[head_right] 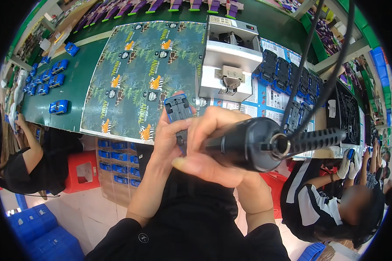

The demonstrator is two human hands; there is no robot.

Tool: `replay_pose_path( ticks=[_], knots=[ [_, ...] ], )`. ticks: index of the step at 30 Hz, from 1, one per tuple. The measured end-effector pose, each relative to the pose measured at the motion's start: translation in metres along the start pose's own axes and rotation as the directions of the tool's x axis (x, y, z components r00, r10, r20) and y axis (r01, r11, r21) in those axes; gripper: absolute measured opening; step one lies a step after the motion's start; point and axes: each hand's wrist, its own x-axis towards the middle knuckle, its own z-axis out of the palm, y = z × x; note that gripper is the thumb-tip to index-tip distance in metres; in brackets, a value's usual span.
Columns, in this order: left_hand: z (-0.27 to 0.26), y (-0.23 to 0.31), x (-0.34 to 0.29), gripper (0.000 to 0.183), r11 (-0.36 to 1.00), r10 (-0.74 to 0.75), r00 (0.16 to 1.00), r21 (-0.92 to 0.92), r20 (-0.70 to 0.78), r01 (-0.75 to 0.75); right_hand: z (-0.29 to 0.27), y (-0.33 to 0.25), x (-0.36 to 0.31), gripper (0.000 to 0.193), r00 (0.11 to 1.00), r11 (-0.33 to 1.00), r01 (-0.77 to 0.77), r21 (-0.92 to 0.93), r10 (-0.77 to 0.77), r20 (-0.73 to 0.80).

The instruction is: The recorder is assembling small plastic toy cars by attaching the base to the body using an electric screwdriver at a factory workbench.

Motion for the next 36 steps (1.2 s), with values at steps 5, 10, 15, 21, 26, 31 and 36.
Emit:
replay_pose_path(
  ticks=[5,10,15,21,26,31,36],
  knots=[
    [-0.002,0.001,0.001,0.069,0.987,-0.118,0.993,-0.115,-0.028,0.114,-0.011,0.011,0.007,0.029,0.988,0.987,0.045,0.157,-0.068,0.142],
    [-0.003,0.001,0.001,0.066,0.985,-0.128,0.991,-0.122,-0.032,0.123,-0.014,0.011,0.004,0.029,0.983,0.992,0.038,0.117,-0.058,0.172],
    [-0.002,0.001,0.002,0.064,0.986,-0.128,0.991,-0.115,-0.041,0.123,-0.009,0.012,0.004,0.029,0.993,0.993,0.052,0.11,-0.063,0.102],
    [0.0,0.002,0.002,0.064,0.987,-0.129,0.99,-0.103,-0.054,0.122,-0.01,0.01,0.006,0.029,0.992,0.992,0.038,0.119,-0.052,0.114],
    [-0.003,0.003,0.003,0.042,0.984,-0.165,0.985,-0.074,-0.059,0.161,-0.006,0.007,0.011,0.04,0.973,0.993,0.085,0.076,-0.099,0.206],
    [0.001,0.003,0.004,0.03,0.927,-0.301,0.952,-0.248,-0.049,0.28,-0.01,-0.003,0.02,0.045,0.923,0.986,0.16,-0.04,-0.135,0.362],
    [-0.002,-0.009,0.01,0.029,0.919,-0.339,0.941,-0.215,0.002,0.332,-0.024,0.009,0.03,0.042,0.869,0.981,0.078,0.176,-0.154,0.47]
  ],
)
